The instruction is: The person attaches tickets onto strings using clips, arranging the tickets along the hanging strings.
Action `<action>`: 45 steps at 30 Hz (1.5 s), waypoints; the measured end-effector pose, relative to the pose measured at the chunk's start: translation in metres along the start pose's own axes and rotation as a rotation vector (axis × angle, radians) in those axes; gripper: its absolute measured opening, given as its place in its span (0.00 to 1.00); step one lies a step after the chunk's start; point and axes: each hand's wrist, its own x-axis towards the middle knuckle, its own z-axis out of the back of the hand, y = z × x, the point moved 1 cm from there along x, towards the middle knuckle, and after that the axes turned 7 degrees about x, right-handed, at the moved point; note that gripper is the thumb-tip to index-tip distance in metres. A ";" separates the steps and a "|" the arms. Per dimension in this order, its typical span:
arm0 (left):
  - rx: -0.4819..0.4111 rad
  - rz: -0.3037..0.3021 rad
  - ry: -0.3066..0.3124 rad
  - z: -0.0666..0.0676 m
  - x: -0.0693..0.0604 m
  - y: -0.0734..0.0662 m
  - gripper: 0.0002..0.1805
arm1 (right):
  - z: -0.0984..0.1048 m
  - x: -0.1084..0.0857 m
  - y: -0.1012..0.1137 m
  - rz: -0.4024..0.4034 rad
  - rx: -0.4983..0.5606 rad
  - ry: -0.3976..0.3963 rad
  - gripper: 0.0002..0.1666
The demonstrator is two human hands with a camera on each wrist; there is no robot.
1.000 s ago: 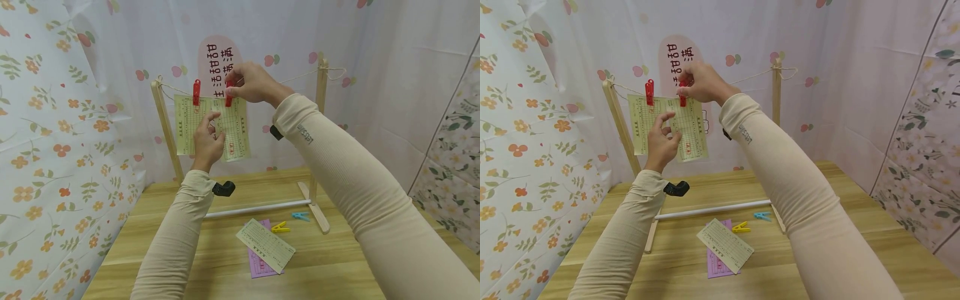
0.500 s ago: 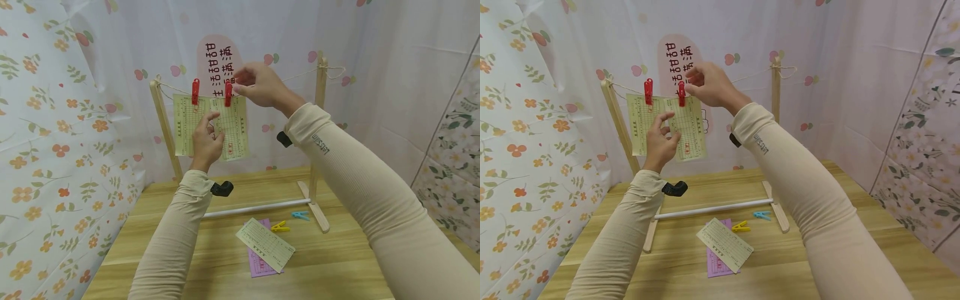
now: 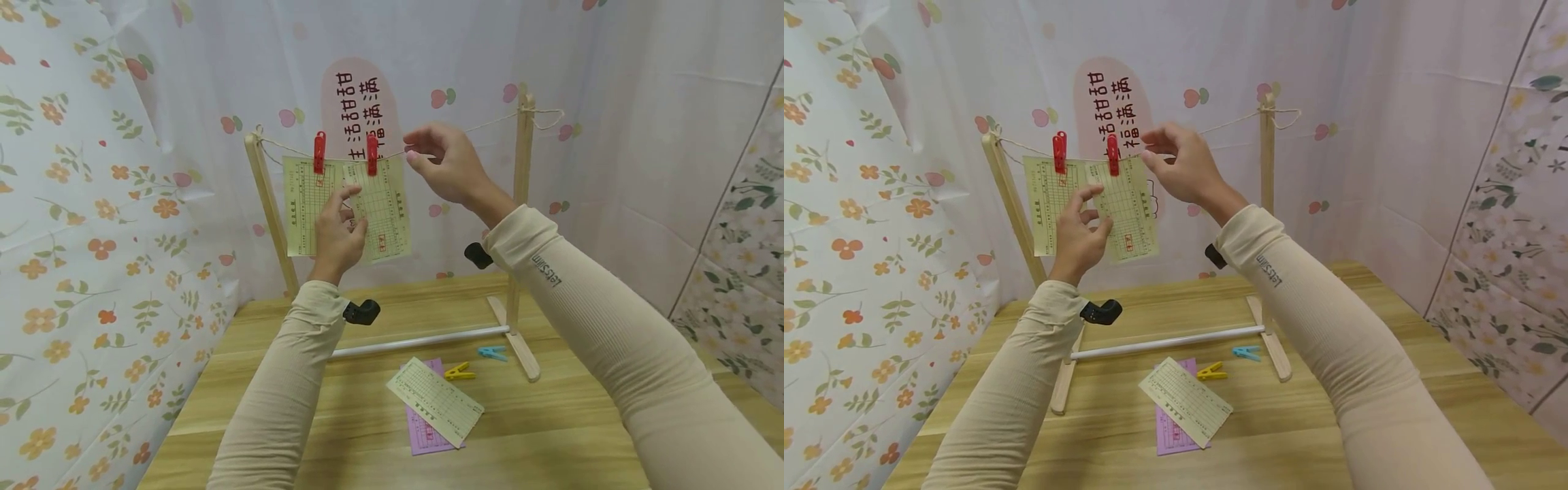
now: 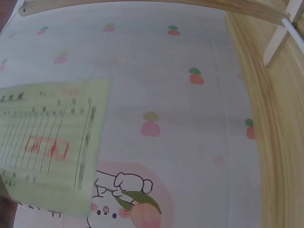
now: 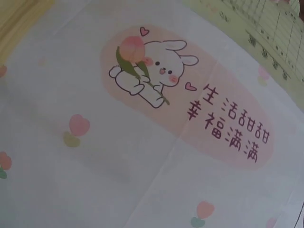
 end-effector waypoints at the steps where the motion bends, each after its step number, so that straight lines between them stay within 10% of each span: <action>1: -0.001 -0.001 0.002 0.000 -0.001 0.000 0.27 | 0.000 -0.002 -0.001 -0.001 0.012 -0.003 0.16; 21: -0.158 0.090 0.130 0.011 -0.022 0.011 0.24 | 0.013 -0.051 -0.037 -0.064 0.163 0.070 0.19; 45: -0.120 0.080 0.364 -0.009 -0.097 0.040 0.21 | 0.017 -0.139 -0.115 -0.213 0.177 0.111 0.24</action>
